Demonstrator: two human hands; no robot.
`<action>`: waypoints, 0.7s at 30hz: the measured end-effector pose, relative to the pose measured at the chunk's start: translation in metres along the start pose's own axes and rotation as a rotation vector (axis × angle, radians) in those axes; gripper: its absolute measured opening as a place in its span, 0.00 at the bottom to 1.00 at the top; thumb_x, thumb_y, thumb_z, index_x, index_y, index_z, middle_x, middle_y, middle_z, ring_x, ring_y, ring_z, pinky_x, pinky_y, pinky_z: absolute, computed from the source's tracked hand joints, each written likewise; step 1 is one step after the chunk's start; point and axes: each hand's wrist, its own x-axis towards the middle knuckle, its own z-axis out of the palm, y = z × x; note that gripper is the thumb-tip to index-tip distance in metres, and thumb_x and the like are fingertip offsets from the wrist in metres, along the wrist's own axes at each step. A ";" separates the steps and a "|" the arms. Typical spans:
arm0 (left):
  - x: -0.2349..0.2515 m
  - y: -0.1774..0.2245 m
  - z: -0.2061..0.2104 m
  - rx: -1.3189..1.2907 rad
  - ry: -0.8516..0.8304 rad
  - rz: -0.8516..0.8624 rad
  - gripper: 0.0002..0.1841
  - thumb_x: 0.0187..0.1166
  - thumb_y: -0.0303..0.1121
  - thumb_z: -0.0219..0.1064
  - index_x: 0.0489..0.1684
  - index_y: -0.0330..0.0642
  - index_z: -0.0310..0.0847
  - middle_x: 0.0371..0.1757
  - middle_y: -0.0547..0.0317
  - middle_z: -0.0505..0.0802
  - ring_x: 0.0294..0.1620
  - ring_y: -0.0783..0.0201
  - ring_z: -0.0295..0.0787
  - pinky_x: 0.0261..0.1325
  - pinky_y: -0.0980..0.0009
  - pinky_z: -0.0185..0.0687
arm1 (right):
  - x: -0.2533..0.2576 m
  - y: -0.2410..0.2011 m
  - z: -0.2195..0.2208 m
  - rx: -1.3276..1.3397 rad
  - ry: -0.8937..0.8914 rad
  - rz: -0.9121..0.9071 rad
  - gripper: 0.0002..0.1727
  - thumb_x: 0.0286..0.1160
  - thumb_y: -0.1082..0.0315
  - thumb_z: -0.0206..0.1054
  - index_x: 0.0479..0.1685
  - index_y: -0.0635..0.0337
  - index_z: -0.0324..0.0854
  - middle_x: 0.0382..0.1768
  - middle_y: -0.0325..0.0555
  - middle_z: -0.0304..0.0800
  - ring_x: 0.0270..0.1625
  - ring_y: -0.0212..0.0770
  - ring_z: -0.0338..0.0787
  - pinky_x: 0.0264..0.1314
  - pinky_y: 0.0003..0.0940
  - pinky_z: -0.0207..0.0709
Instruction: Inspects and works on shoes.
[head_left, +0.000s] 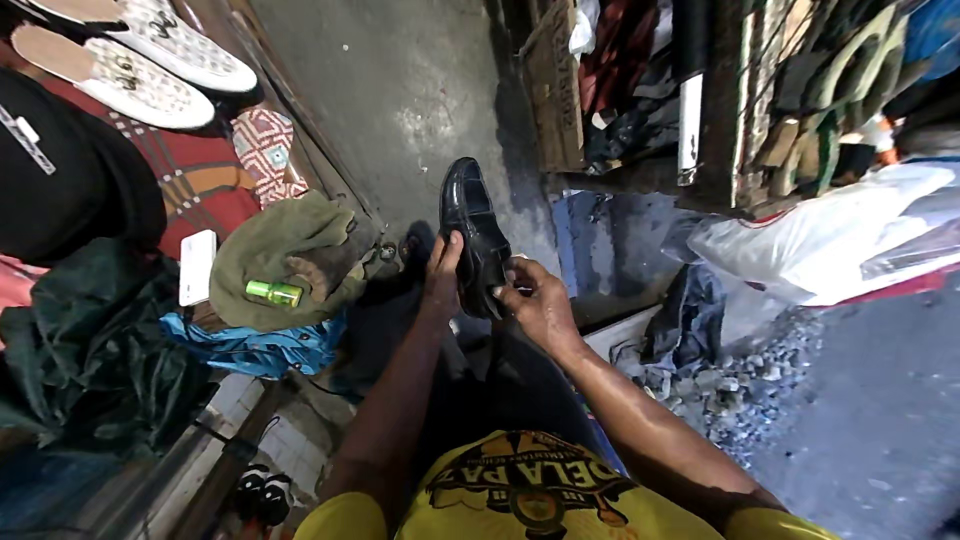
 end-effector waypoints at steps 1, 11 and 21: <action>-0.004 0.002 -0.002 0.033 -0.007 -0.018 0.31 0.92 0.52 0.51 0.91 0.52 0.58 0.83 0.57 0.77 0.78 0.65 0.76 0.80 0.59 0.74 | 0.000 -0.001 0.002 0.017 0.018 0.015 0.28 0.73 0.69 0.75 0.74 0.63 0.76 0.56 0.55 0.88 0.52 0.45 0.91 0.57 0.44 0.88; -0.014 0.006 -0.011 0.149 -0.003 -0.082 0.34 0.87 0.61 0.53 0.93 0.63 0.58 0.86 0.63 0.74 0.82 0.62 0.73 0.81 0.51 0.72 | 0.009 -0.014 0.009 0.261 -0.147 0.256 0.14 0.70 0.76 0.73 0.55 0.64 0.84 0.41 0.50 0.87 0.41 0.41 0.87 0.46 0.40 0.84; -0.005 0.005 -0.023 -0.002 0.022 -0.119 0.38 0.85 0.66 0.52 0.93 0.60 0.56 0.86 0.63 0.74 0.82 0.64 0.72 0.82 0.55 0.71 | -0.001 -0.031 0.006 -0.038 -0.158 0.116 0.22 0.82 0.57 0.69 0.68 0.59 0.83 0.56 0.52 0.89 0.52 0.44 0.91 0.57 0.47 0.86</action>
